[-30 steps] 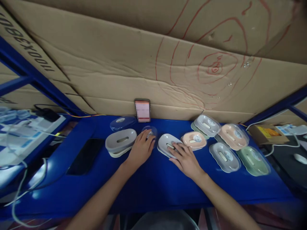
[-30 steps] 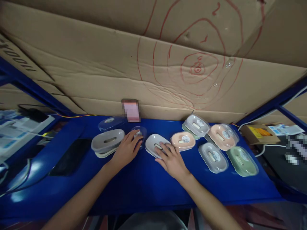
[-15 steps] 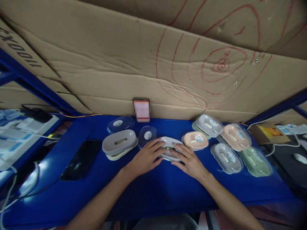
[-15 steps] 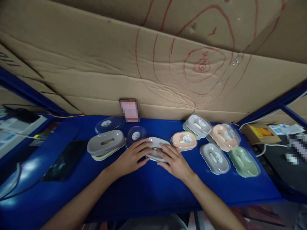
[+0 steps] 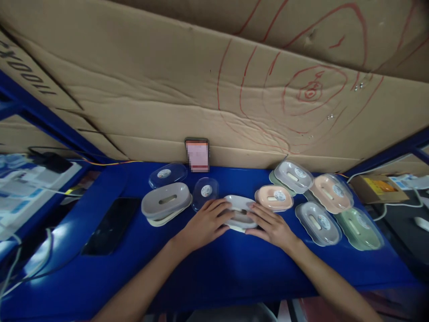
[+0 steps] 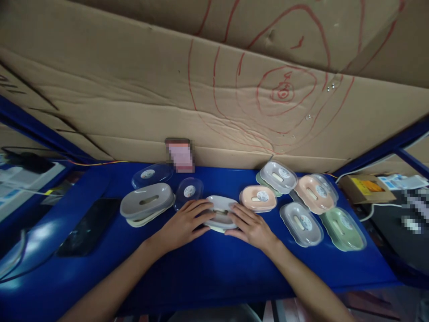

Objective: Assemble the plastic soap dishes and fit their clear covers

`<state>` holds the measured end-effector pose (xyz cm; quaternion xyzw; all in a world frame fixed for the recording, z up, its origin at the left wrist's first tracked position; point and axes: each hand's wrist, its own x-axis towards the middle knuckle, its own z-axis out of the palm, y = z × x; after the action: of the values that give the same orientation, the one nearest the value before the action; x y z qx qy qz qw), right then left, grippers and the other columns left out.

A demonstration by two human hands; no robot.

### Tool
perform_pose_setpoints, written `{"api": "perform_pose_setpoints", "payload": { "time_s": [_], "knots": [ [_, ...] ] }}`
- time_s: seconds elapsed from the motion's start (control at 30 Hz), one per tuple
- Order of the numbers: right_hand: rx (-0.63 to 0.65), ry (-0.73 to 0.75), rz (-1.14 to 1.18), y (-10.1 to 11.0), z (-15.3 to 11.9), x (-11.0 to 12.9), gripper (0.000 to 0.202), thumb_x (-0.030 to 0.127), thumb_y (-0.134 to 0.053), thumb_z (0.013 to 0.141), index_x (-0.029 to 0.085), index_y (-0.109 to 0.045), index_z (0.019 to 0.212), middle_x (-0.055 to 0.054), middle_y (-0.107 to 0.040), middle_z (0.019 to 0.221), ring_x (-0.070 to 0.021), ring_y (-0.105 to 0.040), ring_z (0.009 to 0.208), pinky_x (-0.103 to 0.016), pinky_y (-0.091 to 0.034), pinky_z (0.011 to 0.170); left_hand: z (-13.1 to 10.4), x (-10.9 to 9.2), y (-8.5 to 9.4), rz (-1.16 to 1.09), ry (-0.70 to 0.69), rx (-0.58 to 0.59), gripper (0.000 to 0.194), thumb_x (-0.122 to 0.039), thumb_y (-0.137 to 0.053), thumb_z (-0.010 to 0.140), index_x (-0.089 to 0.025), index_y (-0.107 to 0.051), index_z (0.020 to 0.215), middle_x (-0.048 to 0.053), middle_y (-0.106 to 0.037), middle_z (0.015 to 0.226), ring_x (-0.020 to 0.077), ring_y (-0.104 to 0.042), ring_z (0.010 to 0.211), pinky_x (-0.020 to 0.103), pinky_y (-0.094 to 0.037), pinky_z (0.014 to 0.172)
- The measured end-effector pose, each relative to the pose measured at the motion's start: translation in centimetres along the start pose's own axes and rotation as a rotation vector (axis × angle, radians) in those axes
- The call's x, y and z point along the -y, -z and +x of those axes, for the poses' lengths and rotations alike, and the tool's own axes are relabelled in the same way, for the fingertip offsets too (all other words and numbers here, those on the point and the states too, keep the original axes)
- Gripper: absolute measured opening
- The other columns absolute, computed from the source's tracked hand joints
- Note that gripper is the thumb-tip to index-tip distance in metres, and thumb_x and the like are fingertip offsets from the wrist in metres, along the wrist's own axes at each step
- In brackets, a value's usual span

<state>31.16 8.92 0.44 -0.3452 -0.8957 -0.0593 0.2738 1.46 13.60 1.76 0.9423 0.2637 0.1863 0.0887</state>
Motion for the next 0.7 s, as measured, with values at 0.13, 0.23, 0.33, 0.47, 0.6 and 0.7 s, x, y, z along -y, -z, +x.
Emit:
{"api": "perform_pose_setpoints", "payload": {
  "time_s": [0.13, 0.23, 0.33, 0.47, 0.6, 0.7],
  "knots": [
    [0.107, -0.008, 0.021, 0.4, 0.3, 0.0, 0.056, 0.04, -0.078, 0.098, 0.016, -0.065, 0.147, -0.015, -0.072, 0.142, -0.0297, -0.062, 0.142, -0.046, -0.056, 0.118, -0.1, 0.1, -0.1, 0.033, -0.027, -0.001, 0.032, -0.018, -0.072, 0.098, -0.022, -0.066, 0.129, 0.01, -0.07, 0.135, 0.0288, -0.06, 0.136, 0.047, -0.05, 0.112],
    [0.223, -0.021, 0.019, 0.8, 0.3, 0.2, 0.065, 0.047, -0.078, 0.097, 0.02, -0.06, 0.152, -0.015, -0.067, 0.149, -0.0321, -0.058, 0.146, -0.052, -0.055, 0.119, -0.2, 0.1, 0.0, 0.041, -0.024, 0.007, 0.029, -0.019, -0.072, 0.098, -0.022, -0.067, 0.126, 0.01, -0.07, 0.135, 0.0289, -0.061, 0.136, 0.047, -0.051, 0.111],
    [0.229, -0.011, 0.014, 0.8, -0.1, 0.0, 0.058, 0.04, -0.076, 0.1, 0.019, -0.061, 0.151, -0.015, -0.068, 0.148, -0.0302, -0.059, 0.145, -0.048, -0.056, 0.119, -0.1, -0.2, -0.1, 0.051, -0.025, 0.025, 0.028, -0.017, -0.069, 0.098, -0.022, -0.066, 0.126, 0.011, -0.069, 0.136, 0.0289, -0.061, 0.137, 0.047, -0.051, 0.11],
    [0.161, 0.039, 0.021, 0.4, -0.2, -0.4, 0.053, 0.036, -0.074, 0.101, 0.019, -0.063, 0.15, -0.013, -0.073, 0.141, -0.0275, -0.063, 0.14, -0.043, -0.058, 0.116, -0.1, -0.2, -0.1, 0.032, -0.028, 0.008, 0.029, -0.017, -0.066, 0.1, -0.023, -0.067, 0.129, 0.011, -0.069, 0.137, 0.0276, -0.06, 0.139, 0.045, -0.051, 0.113],
    [0.214, -0.003, -0.013, 0.5, 0.5, 0.4, 0.05, 0.032, -0.067, 0.105, 0.019, -0.06, 0.153, -0.014, -0.069, 0.146, -0.0288, -0.06, 0.143, -0.047, -0.055, 0.119, -0.2, 0.5, 1.0, 0.034, 0.126, -0.163, 0.03, -0.032, -0.064, 0.103, -0.025, -0.068, 0.132, 0.014, -0.063, 0.148, 0.0318, -0.06, 0.137, 0.053, -0.048, 0.116],
    [0.228, -0.014, -0.049, 0.6, 1.0, 1.2, 0.047, 0.027, -0.057, 0.109, 0.016, -0.057, 0.155, -0.015, -0.067, 0.149, -0.0295, -0.058, 0.145, -0.051, -0.051, 0.121, -0.5, 0.8, 1.7, 0.052, 0.205, -0.203, 0.033, -0.034, -0.061, 0.104, -0.027, -0.066, 0.137, 0.014, -0.059, 0.152, 0.0331, -0.061, 0.136, 0.053, -0.05, 0.111]
  ]
}}
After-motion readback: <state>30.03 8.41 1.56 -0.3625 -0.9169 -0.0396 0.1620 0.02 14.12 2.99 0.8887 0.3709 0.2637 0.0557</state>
